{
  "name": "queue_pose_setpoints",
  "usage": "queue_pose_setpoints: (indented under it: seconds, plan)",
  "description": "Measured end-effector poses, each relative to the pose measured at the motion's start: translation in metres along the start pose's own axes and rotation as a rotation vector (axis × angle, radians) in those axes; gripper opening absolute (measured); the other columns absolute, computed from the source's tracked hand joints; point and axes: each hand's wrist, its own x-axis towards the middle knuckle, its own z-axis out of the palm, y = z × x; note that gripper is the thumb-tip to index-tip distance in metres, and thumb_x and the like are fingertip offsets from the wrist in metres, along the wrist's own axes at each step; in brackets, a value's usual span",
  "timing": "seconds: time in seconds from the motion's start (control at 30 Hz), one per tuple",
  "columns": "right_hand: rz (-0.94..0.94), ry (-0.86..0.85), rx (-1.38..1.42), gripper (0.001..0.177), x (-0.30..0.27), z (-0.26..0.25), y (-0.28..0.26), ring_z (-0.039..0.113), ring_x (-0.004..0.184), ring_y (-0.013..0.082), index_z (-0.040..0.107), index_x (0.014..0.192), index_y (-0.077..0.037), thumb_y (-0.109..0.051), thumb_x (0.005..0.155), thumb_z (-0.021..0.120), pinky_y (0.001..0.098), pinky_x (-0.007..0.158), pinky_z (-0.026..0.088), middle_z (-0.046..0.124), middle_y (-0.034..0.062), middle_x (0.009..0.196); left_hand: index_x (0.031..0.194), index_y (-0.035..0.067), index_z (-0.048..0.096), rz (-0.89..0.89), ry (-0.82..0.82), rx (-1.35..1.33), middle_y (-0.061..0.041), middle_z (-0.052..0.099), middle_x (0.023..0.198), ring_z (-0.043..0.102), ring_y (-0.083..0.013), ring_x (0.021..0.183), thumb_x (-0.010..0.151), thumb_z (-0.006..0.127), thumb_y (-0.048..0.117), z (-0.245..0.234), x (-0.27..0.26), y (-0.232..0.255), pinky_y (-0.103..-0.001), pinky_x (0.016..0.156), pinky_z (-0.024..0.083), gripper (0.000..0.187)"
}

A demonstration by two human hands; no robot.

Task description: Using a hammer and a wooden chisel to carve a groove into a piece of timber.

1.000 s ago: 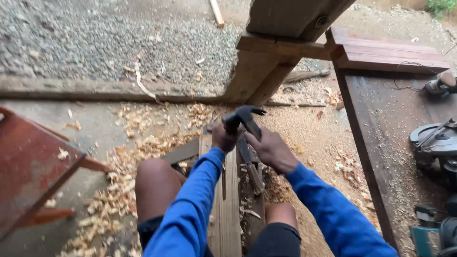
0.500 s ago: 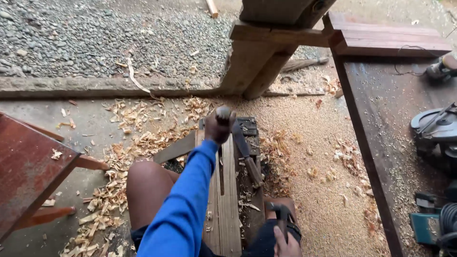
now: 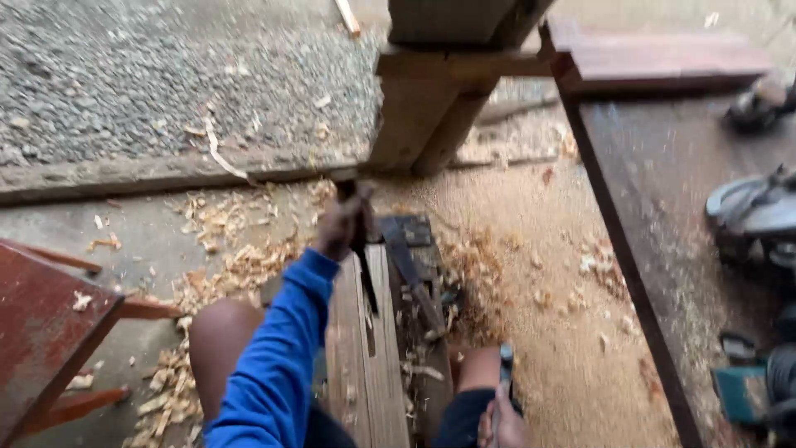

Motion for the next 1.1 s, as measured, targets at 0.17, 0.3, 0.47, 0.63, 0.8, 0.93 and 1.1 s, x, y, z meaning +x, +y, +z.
queue_pose_setpoints:
  seconds: [0.17, 0.3, 0.47, 0.63, 0.8, 0.93, 1.1]
  plan:
    - [0.148, -0.123, 0.062, 0.060, -0.011, 0.043, -0.069, 0.041, 0.042, 0.0229, 0.046, 0.073, -0.013, -0.071, 0.085, 0.055, 0.0398, 0.041, 0.035, 0.041, 0.0068, 0.053, 0.080, 0.007, 0.057, 0.544, 0.071, 0.332, -0.010, 0.056, 0.070, 0.051, -0.0167, 0.055, 0.099, 0.083, 0.030, 0.005, -0.057, 0.056, -0.033, 0.051, 0.041, 0.040]
    - [0.139, -0.129, 0.021, 0.060, -0.009, 0.048, -0.070, 0.040, 0.042, 0.0233, 0.046, 0.075, -0.012, -0.071, 0.087, 0.055, 0.0411, 0.042, 0.037, 0.040, 0.0068, 0.054, 0.110, 0.014, 0.070, 0.717, -0.258, 1.673, -0.007, 0.066, 0.101, 0.069, -0.0255, 0.085, 0.076, 0.087, 0.044, 0.045, -0.113, 0.048, -0.040, 0.074, 0.059, 0.049]
    - [-0.011, -0.102, 0.039, 0.048, 0.034, 0.037, -0.076, 0.039, 0.043, 0.0233, 0.046, 0.078, -0.019, -0.065, 0.087, 0.055, 0.0387, 0.042, 0.033, 0.039, 0.0062, 0.054, 0.107, 0.010, 0.071, 0.252, -0.402, 2.112, -0.011, 0.065, 0.113, 0.069, -0.0345, 0.100, 0.063, 0.093, 0.049, -0.011, -0.088, -0.057, -0.052, 0.086, 0.054, 0.063]
    - [0.133, -0.261, 0.113, 0.064, 0.025, 0.040, -0.080, 0.039, 0.041, 0.0218, 0.042, 0.071, -0.013, -0.074, 0.084, 0.055, 0.0366, 0.040, 0.033, 0.038, 0.0057, 0.051, 0.096, 0.013, 0.078, 0.264, -0.325, 2.023, -0.013, 0.073, 0.101, 0.072, -0.0363, 0.097, 0.075, 0.080, 0.026, -0.043, -0.067, -0.095, -0.048, 0.085, 0.059, 0.025]
    - [-0.011, -0.163, 0.040, 0.057, 0.069, 0.055, -0.095, 0.040, 0.043, 0.0255, 0.043, 0.072, -0.014, -0.068, 0.081, 0.059, 0.0395, 0.044, 0.033, 0.038, 0.0074, 0.053, 0.101, 0.012, 0.072, 0.936, 0.204, 1.500, -0.012, 0.071, 0.099, 0.072, -0.0332, 0.084, 0.095, 0.066, 0.021, -0.018, -0.079, 0.003, -0.046, 0.072, 0.059, 0.012]
    - [0.107, -0.166, 0.007, 0.060, 0.041, 0.050, -0.088, 0.040, 0.042, 0.0238, 0.040, 0.070, -0.013, -0.066, 0.083, 0.064, 0.0398, 0.043, 0.035, 0.038, 0.0067, 0.052, 0.106, 0.012, 0.066, 1.533, 0.546, 1.235, -0.011, 0.068, 0.110, 0.068, -0.0293, 0.099, 0.097, 0.067, 0.015, 0.020, -0.148, 0.071, -0.042, 0.080, 0.058, 0.009]
    - [0.016, -0.444, 0.011, 0.041, 0.048, 0.062, -0.089, 0.048, 0.048, 0.0223, 0.046, 0.077, -0.014, -0.044, 0.088, 0.070, 0.0402, 0.048, 0.043, 0.045, 0.0055, 0.058, 0.108, 0.020, 0.072, 1.624, -0.035, 1.107, -0.002, 0.067, 0.117, 0.060, -0.0239, 0.112, 0.083, 0.081, 0.028, 0.062, -0.230, 0.021, -0.044, 0.100, 0.047, 0.028]
